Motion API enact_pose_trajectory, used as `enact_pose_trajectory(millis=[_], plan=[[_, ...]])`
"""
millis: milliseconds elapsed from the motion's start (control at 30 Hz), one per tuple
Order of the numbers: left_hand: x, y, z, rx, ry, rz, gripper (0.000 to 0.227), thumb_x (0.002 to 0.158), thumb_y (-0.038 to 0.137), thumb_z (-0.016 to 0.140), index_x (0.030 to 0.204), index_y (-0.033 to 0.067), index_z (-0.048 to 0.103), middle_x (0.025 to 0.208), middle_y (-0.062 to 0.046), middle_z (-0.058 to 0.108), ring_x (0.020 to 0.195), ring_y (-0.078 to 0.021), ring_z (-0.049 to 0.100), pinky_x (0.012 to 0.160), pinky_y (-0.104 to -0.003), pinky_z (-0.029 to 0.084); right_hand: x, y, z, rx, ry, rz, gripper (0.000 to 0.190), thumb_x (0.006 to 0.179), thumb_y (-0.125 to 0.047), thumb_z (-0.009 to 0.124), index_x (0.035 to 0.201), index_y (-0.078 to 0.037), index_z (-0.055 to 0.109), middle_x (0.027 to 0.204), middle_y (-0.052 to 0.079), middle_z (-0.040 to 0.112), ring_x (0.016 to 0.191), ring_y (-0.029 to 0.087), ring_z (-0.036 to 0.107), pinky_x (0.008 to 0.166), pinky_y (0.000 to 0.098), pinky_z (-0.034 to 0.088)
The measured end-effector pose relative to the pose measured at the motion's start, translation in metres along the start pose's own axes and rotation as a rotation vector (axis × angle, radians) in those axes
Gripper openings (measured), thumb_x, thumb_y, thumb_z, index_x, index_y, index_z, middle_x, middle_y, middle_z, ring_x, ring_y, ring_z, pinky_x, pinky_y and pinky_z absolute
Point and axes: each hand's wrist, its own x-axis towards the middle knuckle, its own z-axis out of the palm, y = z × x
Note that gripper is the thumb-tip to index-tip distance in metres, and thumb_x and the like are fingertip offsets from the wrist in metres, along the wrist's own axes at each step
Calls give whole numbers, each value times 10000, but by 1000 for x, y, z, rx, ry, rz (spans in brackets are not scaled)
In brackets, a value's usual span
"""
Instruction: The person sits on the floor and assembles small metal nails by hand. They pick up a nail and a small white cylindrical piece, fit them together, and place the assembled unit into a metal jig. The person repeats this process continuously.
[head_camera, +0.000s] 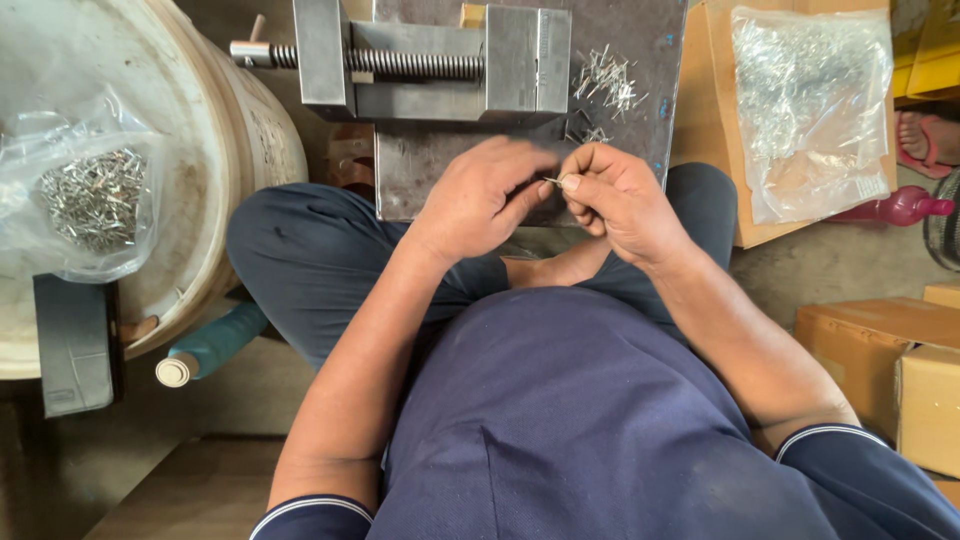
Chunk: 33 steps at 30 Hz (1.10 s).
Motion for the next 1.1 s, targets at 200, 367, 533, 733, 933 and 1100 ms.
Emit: enact_pose_trajectory(millis=[200,367,533,733,933,1100], plan=[[-3,-7,3,-7,-47,-59,152,996,192,662,913,65,652,840,-114,659,833,-347,613,721,-459,478,9,4,8,8,40,-43,77,1026,-128,632,1036,-54,613,827,0,616,694,57,546,594,202,451],[-6,-14,2,-51,-84,-119,259,1028,231,645,854,42,613,778,-122,615,797,-337,601,711,-440,468,5,-7,15,-446,70,-337,124,991,-82,690,1098,-31,655,941,11,647,788,76,576,683,228,498],[-7,-17,-1,-230,-86,-174,253,1029,249,620,889,42,653,779,-110,617,754,-292,610,691,-390,484,4,-26,21,-778,58,-604,100,961,-70,733,1021,-7,686,981,72,690,829,149,663,727,277,534],[-8,-17,-3,-375,-72,-219,251,1046,236,596,918,31,663,805,-83,659,746,-224,625,703,-348,505,8,-40,29,-835,40,-643,104,971,-78,738,1033,-8,692,985,83,700,817,165,679,708,286,540],[-8,-14,-5,-366,-42,-238,231,1032,248,625,977,34,690,804,-73,666,732,-173,614,677,-331,501,11,-54,35,-934,153,-704,71,967,-80,732,978,-19,698,893,89,690,772,189,666,699,306,518],[-8,-10,-6,-361,5,-285,207,975,229,701,1004,24,682,784,-84,626,680,-162,565,630,-319,481,23,-81,32,-1095,239,-795,71,1037,-72,728,1038,-14,686,945,119,685,830,239,692,728,331,533]])
